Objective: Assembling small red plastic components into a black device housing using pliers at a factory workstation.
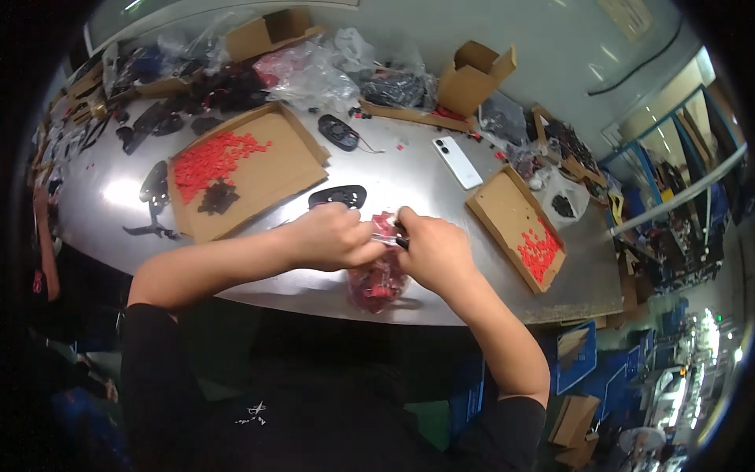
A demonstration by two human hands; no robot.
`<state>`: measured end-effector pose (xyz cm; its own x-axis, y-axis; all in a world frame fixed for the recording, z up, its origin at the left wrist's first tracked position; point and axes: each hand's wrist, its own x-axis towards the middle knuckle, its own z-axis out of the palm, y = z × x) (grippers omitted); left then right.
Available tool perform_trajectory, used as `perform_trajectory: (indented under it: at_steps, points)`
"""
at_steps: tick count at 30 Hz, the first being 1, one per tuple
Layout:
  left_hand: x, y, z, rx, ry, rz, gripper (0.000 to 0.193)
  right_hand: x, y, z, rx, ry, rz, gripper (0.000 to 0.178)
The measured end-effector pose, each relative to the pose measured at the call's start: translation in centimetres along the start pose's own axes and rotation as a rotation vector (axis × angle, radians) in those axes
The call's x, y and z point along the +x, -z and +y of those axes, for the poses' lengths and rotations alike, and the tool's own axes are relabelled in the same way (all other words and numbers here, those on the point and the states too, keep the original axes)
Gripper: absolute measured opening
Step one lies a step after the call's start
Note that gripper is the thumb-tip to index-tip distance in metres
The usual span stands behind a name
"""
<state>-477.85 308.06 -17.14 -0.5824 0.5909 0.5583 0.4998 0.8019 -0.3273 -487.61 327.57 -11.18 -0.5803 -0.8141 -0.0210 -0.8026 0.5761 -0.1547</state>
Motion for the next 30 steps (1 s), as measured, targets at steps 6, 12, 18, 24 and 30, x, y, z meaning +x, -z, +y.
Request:
perform_trajectory:
  at_steps: [6, 12, 18, 24, 30]
  points:
    - [-2.3, -0.4, -0.3, -0.010, -0.001, 0.107, 0.033, 0.5, -1.0, 0.0, 0.086, 0.098, -0.043, 0.029]
    - [-2.6, 0.6, -1.0, -0.051, -0.093, 0.078, 0.030, 0.2, -1.1, 2.0, 0.243, 0.147, -0.031, 0.029]
    - [-2.7, -0.2, -1.3, -0.117, -0.008, 0.155, 0.028, 0.5, -2.2, 4.2, 0.414, 0.307, -0.033, 0.039]
    - [0.2, -2.3, -2.9, -0.066, 0.239, 0.387, 0.032, 3.0, -8.0, 13.8, 0.210, -0.096, 0.302, 0.081]
    - [-0.6, -1.7, -2.4, -0.253, 0.239, 0.299, 0.034, 3.1, -8.3, 12.9, -0.093, 0.039, 0.293, 0.085]
